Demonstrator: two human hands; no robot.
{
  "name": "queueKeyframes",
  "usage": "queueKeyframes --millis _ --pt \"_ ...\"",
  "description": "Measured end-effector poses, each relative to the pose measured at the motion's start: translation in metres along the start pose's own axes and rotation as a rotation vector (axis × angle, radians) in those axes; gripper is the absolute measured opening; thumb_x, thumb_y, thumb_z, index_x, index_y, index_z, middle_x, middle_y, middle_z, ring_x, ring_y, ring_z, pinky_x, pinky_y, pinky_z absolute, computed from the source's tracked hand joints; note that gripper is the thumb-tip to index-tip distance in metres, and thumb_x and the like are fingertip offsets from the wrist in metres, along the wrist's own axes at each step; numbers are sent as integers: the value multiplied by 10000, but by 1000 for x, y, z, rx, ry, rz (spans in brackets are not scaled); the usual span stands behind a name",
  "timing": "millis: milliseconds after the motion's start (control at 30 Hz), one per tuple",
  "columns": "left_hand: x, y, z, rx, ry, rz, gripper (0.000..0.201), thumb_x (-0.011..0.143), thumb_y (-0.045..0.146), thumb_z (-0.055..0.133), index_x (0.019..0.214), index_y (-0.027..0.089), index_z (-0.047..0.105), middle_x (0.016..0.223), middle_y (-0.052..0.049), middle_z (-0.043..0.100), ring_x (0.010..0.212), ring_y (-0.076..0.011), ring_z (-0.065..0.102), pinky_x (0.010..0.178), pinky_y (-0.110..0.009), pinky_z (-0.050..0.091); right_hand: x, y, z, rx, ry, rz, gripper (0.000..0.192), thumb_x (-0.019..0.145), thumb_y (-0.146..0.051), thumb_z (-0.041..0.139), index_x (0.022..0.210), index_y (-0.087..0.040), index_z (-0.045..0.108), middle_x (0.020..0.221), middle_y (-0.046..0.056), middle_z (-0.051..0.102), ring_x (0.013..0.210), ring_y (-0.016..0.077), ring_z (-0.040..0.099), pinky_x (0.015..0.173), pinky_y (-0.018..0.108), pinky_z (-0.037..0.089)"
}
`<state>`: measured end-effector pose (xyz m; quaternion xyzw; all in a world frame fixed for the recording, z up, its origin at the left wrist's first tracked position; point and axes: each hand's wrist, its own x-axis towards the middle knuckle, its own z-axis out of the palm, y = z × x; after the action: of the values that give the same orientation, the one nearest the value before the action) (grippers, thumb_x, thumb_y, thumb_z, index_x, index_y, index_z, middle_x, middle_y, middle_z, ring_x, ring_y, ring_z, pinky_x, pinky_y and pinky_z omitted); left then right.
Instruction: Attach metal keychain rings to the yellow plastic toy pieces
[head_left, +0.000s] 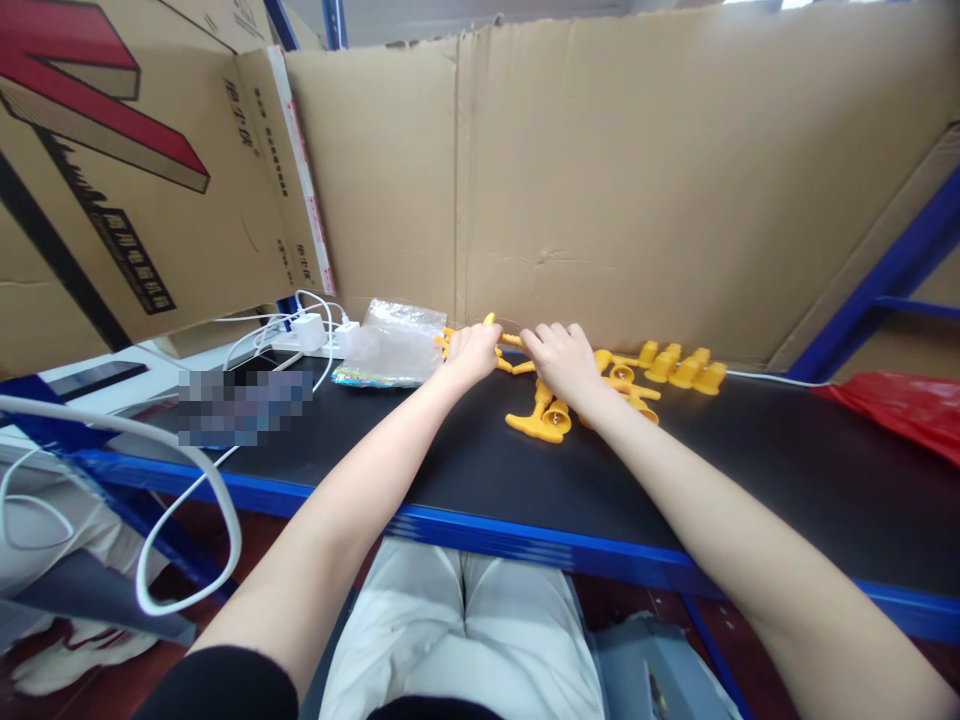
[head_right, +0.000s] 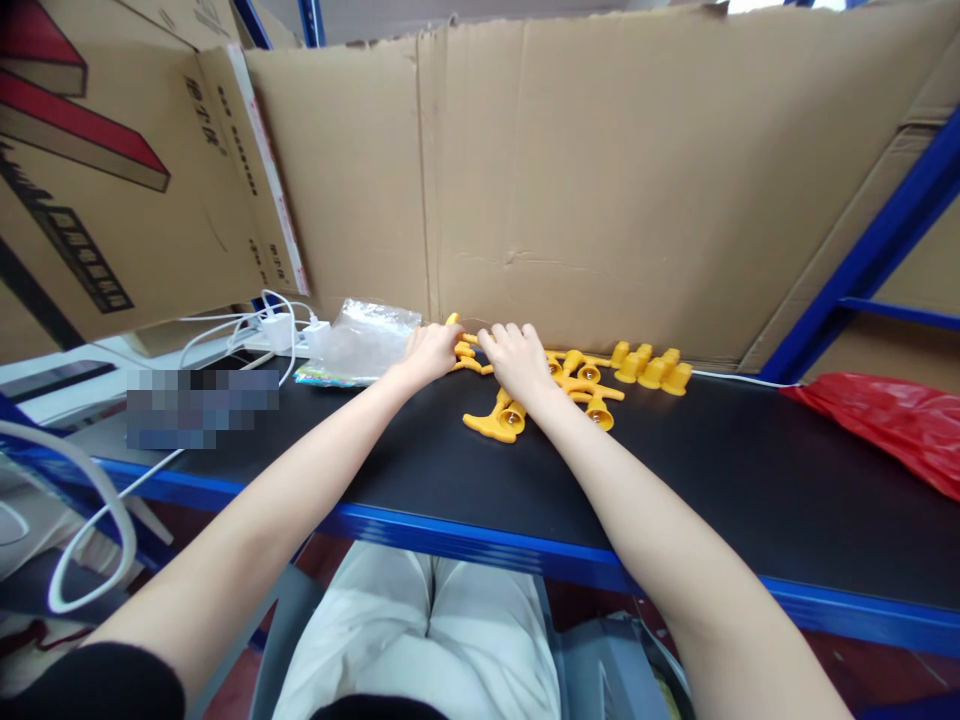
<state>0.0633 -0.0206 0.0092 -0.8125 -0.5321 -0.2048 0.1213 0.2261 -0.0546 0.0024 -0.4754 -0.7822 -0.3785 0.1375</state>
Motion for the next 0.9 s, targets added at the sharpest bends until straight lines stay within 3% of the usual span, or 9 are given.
queueKeyframes --millis 200,367,633,767,900 --pt "3 -17 6 19 -24 -115 228 817 260 526 990 151 627 993 -154 660 945 -282 626 785 -343 476 -3 7 2 22 3 40 395 967 -299 230 1060 -107 562 936 158 602 859 254 475 727 357 225" --pt "3 -49 23 -36 16 -168 330 827 198 469 1132 186 593 989 -125 665 935 -256 624 795 -343 474 -7 24 13 36 -32 169 355 956 -296 271 1027 -110 565 962 142 613 856 251 504 752 369 241" --pt "8 -66 46 -187 93 102 428 903 293 404 1316 188 444 1210 -121 552 1152 -233 500 952 -363 421 -12 50 27 190 -7 356 342 935 -348 332 1077 -138 561 1028 150 620 965 281 512 801 396 297" --pt "7 -61 58 -163 -49 97 481 914 322 370 1370 170 364 1325 -155 466 1231 -286 435 999 -452 373 -16 69 34 287 76 518 351 925 -382 335 1075 -156 557 1058 157 616 1008 303 502 843 420 314" --pt "2 -56 66 -119 -192 21 565 885 258 357 1436 175 258 1439 -160 353 1326 -330 329 1048 -538 285 -28 98 43 354 208 795 337 929 -367 317 1106 -158 511 1102 167 588 1054 298 484 878 432 302"
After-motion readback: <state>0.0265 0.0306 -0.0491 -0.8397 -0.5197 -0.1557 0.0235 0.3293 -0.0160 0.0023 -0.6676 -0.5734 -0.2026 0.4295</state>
